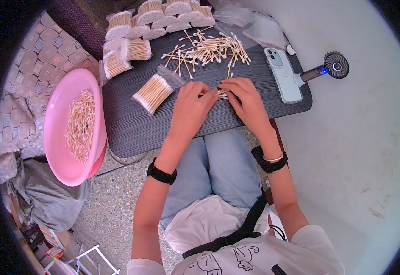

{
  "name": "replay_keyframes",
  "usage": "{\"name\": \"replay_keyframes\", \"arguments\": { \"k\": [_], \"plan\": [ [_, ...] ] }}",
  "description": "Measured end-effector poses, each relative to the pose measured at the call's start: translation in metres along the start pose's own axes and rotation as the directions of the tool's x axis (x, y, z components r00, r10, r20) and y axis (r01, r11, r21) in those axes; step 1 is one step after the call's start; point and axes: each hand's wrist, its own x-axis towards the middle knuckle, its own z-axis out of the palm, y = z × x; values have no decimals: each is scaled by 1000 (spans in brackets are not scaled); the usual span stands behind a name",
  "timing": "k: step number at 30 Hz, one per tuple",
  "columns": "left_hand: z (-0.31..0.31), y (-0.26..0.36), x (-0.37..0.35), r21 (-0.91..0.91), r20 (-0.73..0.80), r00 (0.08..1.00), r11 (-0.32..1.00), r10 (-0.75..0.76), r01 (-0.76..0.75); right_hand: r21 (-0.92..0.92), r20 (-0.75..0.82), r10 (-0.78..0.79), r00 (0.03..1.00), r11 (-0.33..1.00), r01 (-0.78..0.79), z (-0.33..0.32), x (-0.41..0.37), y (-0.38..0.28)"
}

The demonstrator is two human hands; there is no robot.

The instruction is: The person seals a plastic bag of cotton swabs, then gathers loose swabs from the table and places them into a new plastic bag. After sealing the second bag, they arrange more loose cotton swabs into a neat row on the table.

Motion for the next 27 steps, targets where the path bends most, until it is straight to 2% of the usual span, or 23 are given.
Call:
{"name": "replay_keyframes", "arguments": {
  "k": [3, 6, 9, 12, 15, 18, 21, 27],
  "plan": [
    [-1, 2, 1, -26, -24, 999, 999, -32, 31, -100, 0, -20, 1000, 995, 20, 0, 2, -2],
    [-1, 1, -1, -16, -1, 1000, 1000, -24, 24, 20, -6, 37, 999, 999, -37, 1, 1, -1],
    [-3, 4, 0, -31, 4, 999, 998, -51, 51, -109, -41, -60, 997, 992, 55, 1, 4, 10],
    [0, 1, 0, -6, -62, 997, 999, -44, 44, -235, 39, -122, 992, 963, 128, -3, 7, 19],
    [5, 2, -5, -75, -41, 994, 992, -102, 99, -217, -8, -61, 998, 974, 57, -7, 6, 22],
    [7, 3, -6, -24, -25, 998, 998, -60, 60, -171, 0, 5, 1000, 985, -5, -11, 6, 21],
    [9, 2, -7, -31, -16, 998, 997, -66, 65, -217, -25, -51, 998, 975, 44, -11, 8, 23],
    [8, 4, -5, -53, -19, 997, 996, -69, 68, -183, -3, -83, 997, 980, 81, -3, 13, 17]
  ]
}}
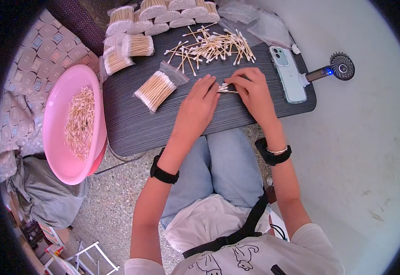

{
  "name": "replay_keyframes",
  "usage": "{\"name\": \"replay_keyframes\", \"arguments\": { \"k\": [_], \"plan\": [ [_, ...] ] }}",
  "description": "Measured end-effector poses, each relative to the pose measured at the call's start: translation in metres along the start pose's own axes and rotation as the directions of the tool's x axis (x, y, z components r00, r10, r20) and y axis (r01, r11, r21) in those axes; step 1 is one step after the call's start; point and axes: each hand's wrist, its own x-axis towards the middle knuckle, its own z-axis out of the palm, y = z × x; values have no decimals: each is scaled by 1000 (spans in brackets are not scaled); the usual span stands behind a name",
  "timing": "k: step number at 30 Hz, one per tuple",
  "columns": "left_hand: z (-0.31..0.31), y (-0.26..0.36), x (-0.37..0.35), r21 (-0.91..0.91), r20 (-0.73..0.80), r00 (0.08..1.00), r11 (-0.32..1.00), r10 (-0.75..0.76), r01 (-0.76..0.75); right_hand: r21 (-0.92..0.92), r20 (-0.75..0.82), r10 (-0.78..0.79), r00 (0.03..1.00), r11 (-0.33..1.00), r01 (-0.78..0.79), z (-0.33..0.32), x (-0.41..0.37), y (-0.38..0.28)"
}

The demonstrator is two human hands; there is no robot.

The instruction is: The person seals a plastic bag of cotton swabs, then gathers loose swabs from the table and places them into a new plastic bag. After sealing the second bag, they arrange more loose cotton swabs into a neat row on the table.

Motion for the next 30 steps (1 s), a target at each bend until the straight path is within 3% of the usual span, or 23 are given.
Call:
{"name": "replay_keyframes", "arguments": {
  "k": [3, 6, 9, 12, 15, 18, 21, 27, 30],
  "plan": [
    [1, -3, -1, 22, 11, 1000, 1000, 16, -16, 201, 14, 109, 994, 974, -109, 6, -2, -7],
    [2, -4, -2, 11, -6, 1000, 1000, 14, -14, 235, -28, 145, 989, 963, -134, 3, -4, -9],
    [2, -4, -2, -19, 0, 1000, 1000, -11, 11, 66, -105, 101, 989, 993, -94, 8, -5, -9],
    [3, -9, -1, 66, -12, 999, 997, 47, -46, 204, -34, 164, 986, 967, -154, 9, -8, -17],
    [1, -8, -2, 29, -18, 1000, 1000, 4, -4, 192, -13, 216, 976, 959, -209, 5, -14, -22],
    [-3, -6, -2, 103, -21, 1000, 995, 7, -5, 68, -61, 204, 977, 978, -200, 1, -22, -20],
    [2, -8, -3, 56, -30, 1000, 998, -3, 4, -25, -68, 195, 978, 980, -197, -6, -22, -26],
    [-3, -5, -3, -47, 49, 998, 998, -39, 42, -61, -73, 228, 971, 971, -233, -11, -24, -24],
    [-4, -4, -3, -45, 38, 999, 999, -4, 5, 5, -93, 215, 972, 976, -216, -4, -20, -19]
  ]
}}
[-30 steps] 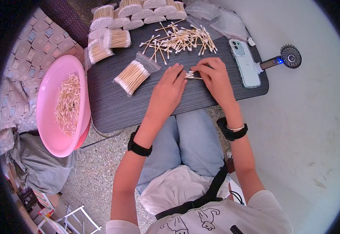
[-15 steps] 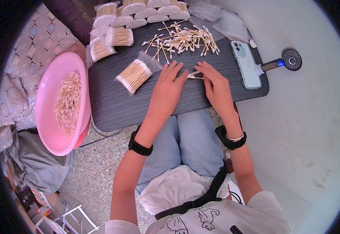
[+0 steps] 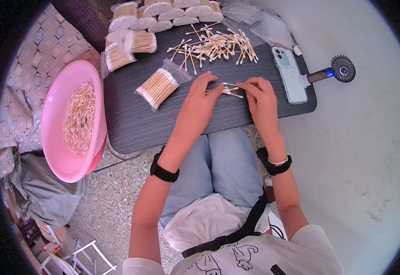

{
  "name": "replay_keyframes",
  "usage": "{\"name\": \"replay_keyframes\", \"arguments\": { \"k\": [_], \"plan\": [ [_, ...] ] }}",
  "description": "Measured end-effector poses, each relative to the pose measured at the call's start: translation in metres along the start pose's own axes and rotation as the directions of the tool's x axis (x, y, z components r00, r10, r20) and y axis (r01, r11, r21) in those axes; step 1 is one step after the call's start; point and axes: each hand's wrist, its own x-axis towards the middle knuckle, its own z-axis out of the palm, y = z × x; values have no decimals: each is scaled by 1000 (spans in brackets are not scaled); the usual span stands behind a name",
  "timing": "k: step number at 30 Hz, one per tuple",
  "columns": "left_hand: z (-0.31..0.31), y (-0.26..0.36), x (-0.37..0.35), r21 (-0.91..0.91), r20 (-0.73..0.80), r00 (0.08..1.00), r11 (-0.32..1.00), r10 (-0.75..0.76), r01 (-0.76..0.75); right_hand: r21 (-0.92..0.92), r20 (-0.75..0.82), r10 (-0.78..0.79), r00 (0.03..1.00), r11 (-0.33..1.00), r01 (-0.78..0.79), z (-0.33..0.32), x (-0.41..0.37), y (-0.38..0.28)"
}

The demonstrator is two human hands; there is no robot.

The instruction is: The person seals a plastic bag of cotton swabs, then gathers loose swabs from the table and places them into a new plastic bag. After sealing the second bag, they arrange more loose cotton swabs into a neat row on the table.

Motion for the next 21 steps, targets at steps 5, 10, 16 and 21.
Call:
{"name": "replay_keyframes", "arguments": {
  "k": [5, 10, 16, 21],
  "plan": [
    [2, 1, 3, -73, -14, 1000, 997, -15, 14, 196, 46, -17, 999, 981, 7, 10, 7, -6],
    [1, 2, 4, -141, 30, 999, 990, -24, 28, 389, 97, 54, 994, 917, -88, 21, 9, -16],
    [-7, 6, 2, -132, -26, 999, 990, -45, 41, 310, 46, -17, 999, 951, 2, 18, 6, -17],
    [-14, 2, -10, 160, 16, 1000, 987, -3, 1, 163, 129, -165, 978, 976, 144, 4, -3, -18]
  ]
}}
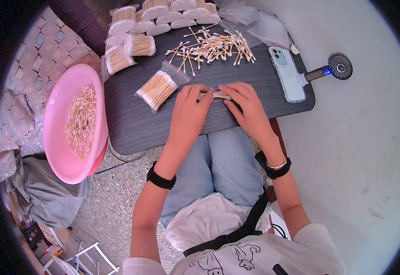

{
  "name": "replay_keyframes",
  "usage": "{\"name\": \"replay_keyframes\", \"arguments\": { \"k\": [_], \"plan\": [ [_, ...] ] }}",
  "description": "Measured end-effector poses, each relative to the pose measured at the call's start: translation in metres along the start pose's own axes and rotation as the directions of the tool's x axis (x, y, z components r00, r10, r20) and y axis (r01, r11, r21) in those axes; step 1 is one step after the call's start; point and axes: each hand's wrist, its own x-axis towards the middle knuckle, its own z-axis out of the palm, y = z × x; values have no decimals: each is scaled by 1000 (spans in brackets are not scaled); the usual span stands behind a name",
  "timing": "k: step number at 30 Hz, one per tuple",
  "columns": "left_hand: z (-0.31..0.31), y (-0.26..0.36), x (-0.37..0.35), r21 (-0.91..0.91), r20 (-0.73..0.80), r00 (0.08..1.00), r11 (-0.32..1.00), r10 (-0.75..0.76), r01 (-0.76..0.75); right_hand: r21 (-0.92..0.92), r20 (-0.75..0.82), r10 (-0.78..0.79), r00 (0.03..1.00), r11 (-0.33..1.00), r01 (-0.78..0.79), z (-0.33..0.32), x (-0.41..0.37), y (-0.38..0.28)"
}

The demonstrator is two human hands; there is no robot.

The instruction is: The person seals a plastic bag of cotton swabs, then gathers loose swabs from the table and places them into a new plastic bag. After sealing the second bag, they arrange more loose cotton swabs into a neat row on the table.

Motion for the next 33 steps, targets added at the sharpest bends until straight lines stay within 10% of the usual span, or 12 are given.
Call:
{"name": "replay_keyframes", "arguments": {
  "k": [12, 33],
  "plan": [
    [-1, 6, 3, 46, -14, 999, 998, 37, -36, -238, -1, -126, 992, 963, 122, 6, 0, 7],
    [0, -2, 4, -11, -7, 996, 996, 91, -91, -227, -87, 80, 993, 969, -98, -14, 4, 27]
  ]
}}
